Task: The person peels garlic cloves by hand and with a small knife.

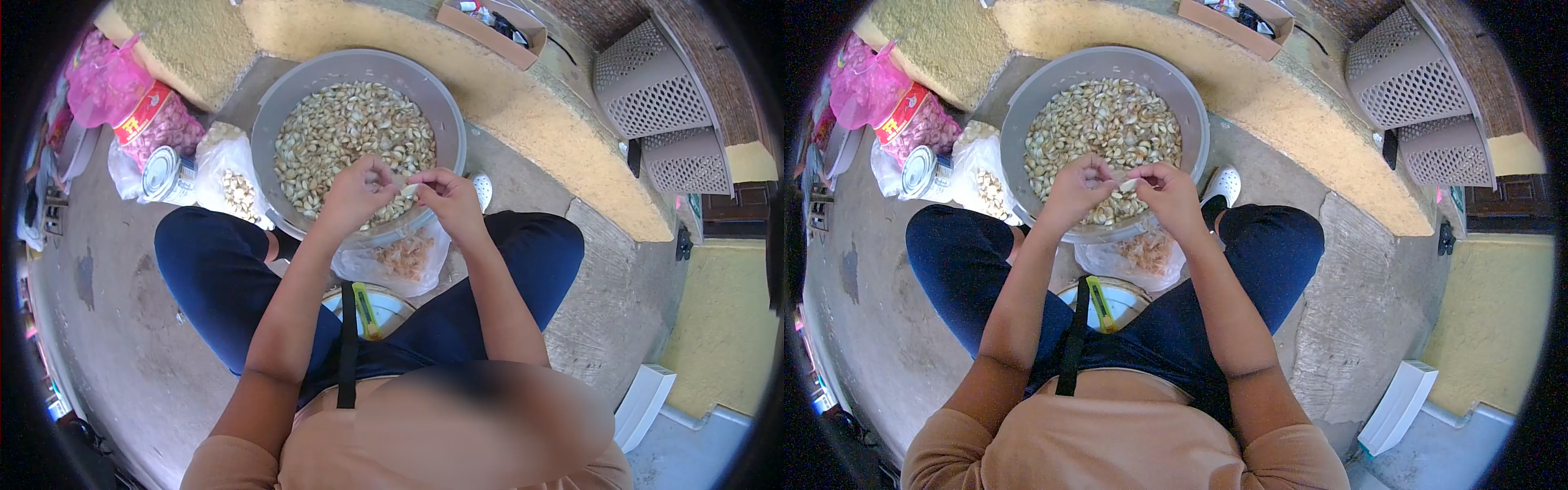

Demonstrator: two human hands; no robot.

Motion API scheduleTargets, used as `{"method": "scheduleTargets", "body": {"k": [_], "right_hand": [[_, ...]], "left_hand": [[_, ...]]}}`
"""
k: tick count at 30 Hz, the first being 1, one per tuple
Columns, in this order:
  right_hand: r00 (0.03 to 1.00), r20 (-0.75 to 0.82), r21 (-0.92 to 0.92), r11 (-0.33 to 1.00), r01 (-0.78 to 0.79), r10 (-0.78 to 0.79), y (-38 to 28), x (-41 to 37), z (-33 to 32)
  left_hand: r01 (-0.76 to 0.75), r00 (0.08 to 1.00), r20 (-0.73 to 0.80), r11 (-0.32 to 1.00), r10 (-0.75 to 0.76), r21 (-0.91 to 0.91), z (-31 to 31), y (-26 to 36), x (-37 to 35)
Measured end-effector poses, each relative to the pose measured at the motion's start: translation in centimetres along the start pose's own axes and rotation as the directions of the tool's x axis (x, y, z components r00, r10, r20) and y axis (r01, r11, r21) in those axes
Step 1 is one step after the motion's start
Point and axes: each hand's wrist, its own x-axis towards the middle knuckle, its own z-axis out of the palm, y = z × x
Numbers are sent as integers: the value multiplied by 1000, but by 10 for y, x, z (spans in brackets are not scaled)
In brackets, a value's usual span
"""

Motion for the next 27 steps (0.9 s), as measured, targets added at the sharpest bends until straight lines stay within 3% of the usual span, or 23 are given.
{"method": "scheduleTargets", "body": {"k": [2,5,8,11,17,23,27], "right_hand": [[1000,6,18,1000,2,-2,-2,-1,0],[999,-26,65,997,31,-29,-1,-1,1],[995,-39,-18,996,89,-89,1,-1,1],[994,-42,-63,993,98,-101,-5,-3,1],[992,-26,-61,991,118,-120,-5,-4,1],[996,55,-138,987,81,-74,-11,-7,-2],[995,73,-164,983,84,-73,-15,-9,-4]], "left_hand": [[0,1000,4,965,1,-264,3,4,-1],[-87,996,9,986,89,-143,3,-5,1],[-90,995,50,996,92,-28,1,-5,1],[55,998,36,997,-57,52,1,18,-7],[46,995,84,997,-51,57,0,14,-7],[155,978,137,988,-157,26,-3,23,-10],[130,977,155,987,-144,99,1,23,-10]]}}
